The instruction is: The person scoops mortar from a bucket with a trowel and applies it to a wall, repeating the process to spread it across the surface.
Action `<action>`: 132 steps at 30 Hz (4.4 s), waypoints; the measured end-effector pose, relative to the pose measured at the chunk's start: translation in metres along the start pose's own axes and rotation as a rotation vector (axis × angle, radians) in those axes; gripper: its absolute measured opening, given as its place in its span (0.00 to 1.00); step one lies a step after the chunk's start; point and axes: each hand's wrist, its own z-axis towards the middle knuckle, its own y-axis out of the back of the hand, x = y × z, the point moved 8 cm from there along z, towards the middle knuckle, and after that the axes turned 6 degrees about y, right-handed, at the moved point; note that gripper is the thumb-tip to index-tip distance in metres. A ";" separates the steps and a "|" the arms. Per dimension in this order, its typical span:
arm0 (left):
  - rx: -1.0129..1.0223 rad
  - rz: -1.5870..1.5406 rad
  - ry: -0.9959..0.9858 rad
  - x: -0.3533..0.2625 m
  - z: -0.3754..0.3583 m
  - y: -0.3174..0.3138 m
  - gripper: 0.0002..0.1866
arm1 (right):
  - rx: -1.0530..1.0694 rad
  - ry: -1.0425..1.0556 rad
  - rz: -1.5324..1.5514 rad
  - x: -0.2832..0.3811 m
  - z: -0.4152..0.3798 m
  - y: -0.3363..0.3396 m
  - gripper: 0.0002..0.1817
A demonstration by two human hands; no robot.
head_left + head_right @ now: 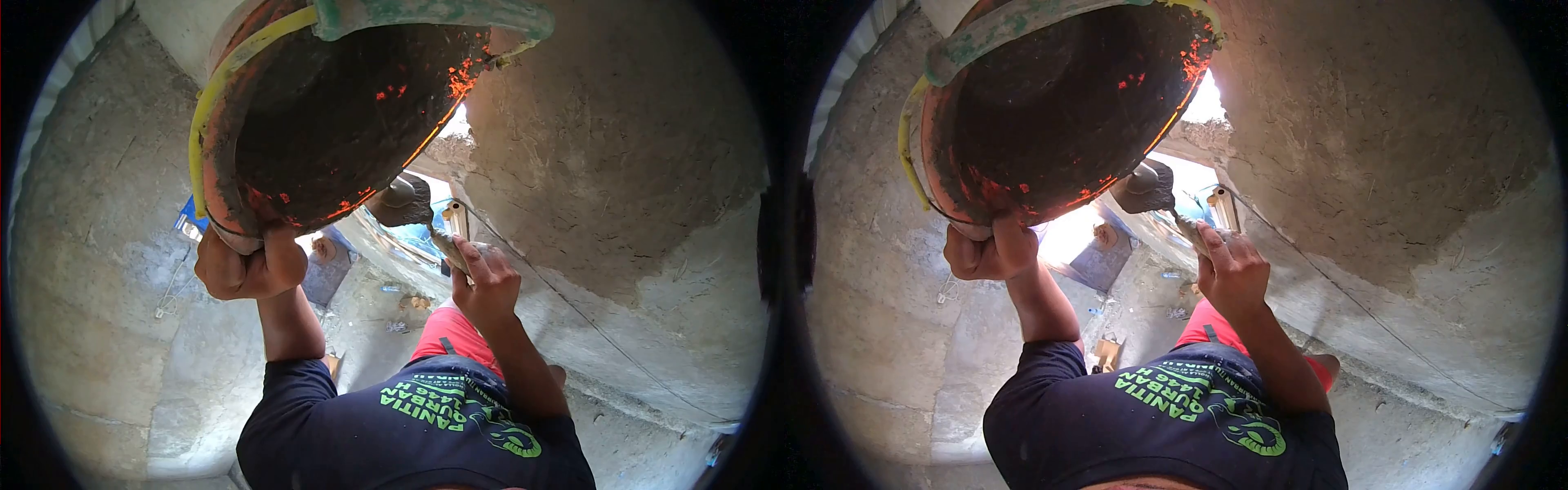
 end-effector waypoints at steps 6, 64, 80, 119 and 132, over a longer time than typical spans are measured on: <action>-0.015 0.022 -0.012 0.001 -0.002 0.001 0.08 | 0.017 -0.012 -0.024 0.000 0.001 0.004 0.29; -0.075 -0.160 1.224 0.192 -0.077 -0.037 0.04 | 0.002 -0.058 -0.109 -0.017 -0.032 0.059 0.24; -0.283 0.084 1.446 0.226 -0.172 -0.022 0.06 | 0.235 -0.177 -0.233 -0.071 -0.024 0.079 0.23; -0.117 0.670 1.388 0.133 -0.218 0.106 0.11 | 0.158 0.176 0.003 -0.015 0.212 0.111 0.24; -0.063 0.652 1.356 0.116 -0.216 0.102 0.11 | 0.216 -0.319 0.713 -0.015 0.420 0.105 0.22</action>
